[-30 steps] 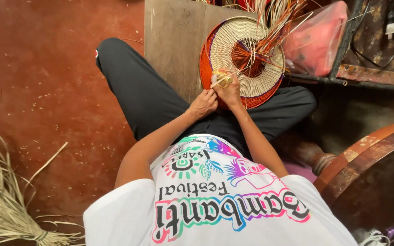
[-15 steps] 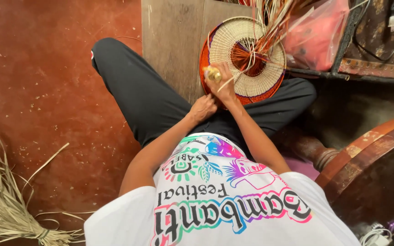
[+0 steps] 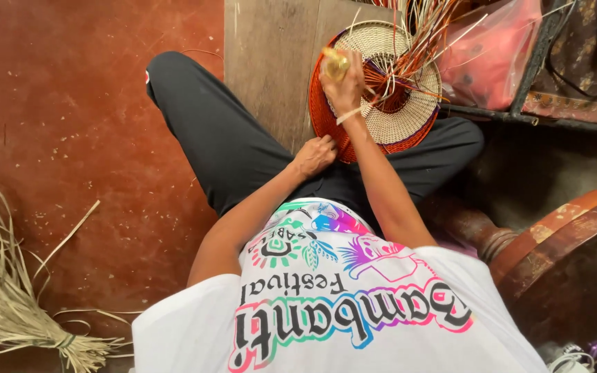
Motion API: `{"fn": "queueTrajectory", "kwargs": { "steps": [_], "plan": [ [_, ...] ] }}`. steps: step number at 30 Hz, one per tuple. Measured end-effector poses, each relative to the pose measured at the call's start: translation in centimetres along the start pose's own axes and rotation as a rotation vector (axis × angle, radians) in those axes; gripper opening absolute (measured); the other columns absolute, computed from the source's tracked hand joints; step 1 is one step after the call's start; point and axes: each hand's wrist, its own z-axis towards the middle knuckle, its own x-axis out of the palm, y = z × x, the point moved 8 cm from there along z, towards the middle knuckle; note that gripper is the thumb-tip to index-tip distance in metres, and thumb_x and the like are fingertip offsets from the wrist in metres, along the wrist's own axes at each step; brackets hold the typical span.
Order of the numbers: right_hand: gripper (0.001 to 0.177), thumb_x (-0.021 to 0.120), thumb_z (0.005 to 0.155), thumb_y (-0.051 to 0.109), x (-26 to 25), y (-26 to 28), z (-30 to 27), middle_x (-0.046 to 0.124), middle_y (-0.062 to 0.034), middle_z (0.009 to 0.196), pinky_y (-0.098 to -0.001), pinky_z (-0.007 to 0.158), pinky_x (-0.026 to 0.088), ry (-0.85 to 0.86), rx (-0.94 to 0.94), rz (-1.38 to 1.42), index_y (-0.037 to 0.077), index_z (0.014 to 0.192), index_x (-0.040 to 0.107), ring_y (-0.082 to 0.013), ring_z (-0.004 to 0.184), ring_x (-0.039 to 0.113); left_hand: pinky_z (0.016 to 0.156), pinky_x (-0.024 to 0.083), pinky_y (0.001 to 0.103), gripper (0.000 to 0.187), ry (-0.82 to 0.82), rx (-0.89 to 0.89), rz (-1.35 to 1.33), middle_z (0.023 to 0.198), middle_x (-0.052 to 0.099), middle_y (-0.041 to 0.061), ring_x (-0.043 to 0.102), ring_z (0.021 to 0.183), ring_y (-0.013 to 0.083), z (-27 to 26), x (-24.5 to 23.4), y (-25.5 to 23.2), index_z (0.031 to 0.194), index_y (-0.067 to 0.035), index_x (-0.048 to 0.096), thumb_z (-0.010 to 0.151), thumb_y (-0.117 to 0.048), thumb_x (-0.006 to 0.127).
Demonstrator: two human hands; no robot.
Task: Weaving a circular basket or mat using natural fibers and a small hand tool while sitting on the floor.
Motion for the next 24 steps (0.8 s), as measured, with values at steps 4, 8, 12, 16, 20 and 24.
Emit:
{"fn": "queueTrajectory", "kwargs": {
  "steps": [4, 8, 12, 16, 20, 24],
  "plan": [
    [0.031, 0.069, 0.06, -0.002, -2.0, 4.1, -4.3, 0.049, -0.0061, 0.083, -0.0237, 0.053, 0.048, 0.1, -0.096, 0.041, 0.003, 0.088, 0.055, -0.0161, 0.063, 0.049, 0.047, 0.041, 0.031, 0.013, 0.037, -0.011, 0.009, 0.056, 0.055, 0.01, 0.047, 0.05, 0.021, -1.3, 3.6, 0.8, 0.053, -0.007, 0.056, 0.066, -0.008, 0.053],
    [0.031, 0.067, 0.062, 0.0, -0.3, 1.4, -2.8, 0.048, -0.0076, 0.081, -0.0237, 0.041, 0.048, 0.064, -0.139, 0.001, 0.004, 0.09, 0.054, -0.0154, 0.052, 0.048, 0.051, 0.044, 0.032, 0.009, 0.059, -0.005, -0.011, 0.086, 0.058, 0.015, 0.052, 0.063, 0.0231, -0.6, 2.3, 0.5, 0.065, -0.007, 0.059, 0.069, -0.008, 0.052],
    [0.038, 0.07, 0.056, 0.001, 1.2, -1.8, 3.3, 0.048, 0.0001, 0.08, -0.0209, 0.052, 0.056, -0.018, 0.016, -0.087, 0.011, 0.089, 0.052, -0.0125, 0.059, 0.05, 0.056, 0.043, 0.027, 0.011, 0.028, 0.027, 0.01, 0.074, 0.053, 0.005, 0.048, 0.065, 0.0185, 1.0, -0.9, 0.5, 0.065, -0.01, 0.058, 0.072, -0.011, 0.05],
    [0.03, 0.067, 0.059, 0.0, 0.3, -0.7, 1.3, 0.051, -0.0036, 0.078, -0.0202, 0.05, 0.051, -0.038, -0.12, -0.05, 0.006, 0.086, 0.055, -0.0135, 0.062, 0.049, 0.058, 0.043, 0.027, 0.009, -0.009, 0.076, -0.02, 0.071, 0.053, 0.006, 0.047, 0.064, 0.0184, 0.5, 1.0, 0.8, 0.069, -0.01, 0.057, 0.072, -0.008, 0.049],
    [0.023, 0.063, 0.067, 0.001, -2.9, 4.5, -5.8, 0.045, -0.0086, 0.078, -0.029, 0.052, 0.042, 0.078, -0.124, 0.17, 0.001, 0.088, 0.052, -0.0189, 0.059, 0.046, 0.044, 0.037, 0.034, 0.024, 0.046, 0.045, -0.095, 0.052, 0.055, 0.006, 0.046, 0.042, 0.0228, -2.0, 6.0, 1.6, 0.049, -0.011, 0.055, 0.071, -0.012, 0.049],
    [0.038, 0.07, 0.054, -0.004, -1.2, -0.8, -3.6, 0.049, -0.0064, 0.077, -0.035, 0.061, 0.048, 0.047, -0.085, 0.158, 0.007, 0.086, 0.054, -0.0247, 0.068, 0.055, 0.042, 0.04, 0.027, 0.015, -0.004, 0.168, 0.087, 0.045, 0.051, 0.004, 0.052, 0.047, 0.0182, 0.6, 0.5, 0.1, 0.053, -0.012, 0.056, 0.065, -0.003, 0.055]
  ]
}}
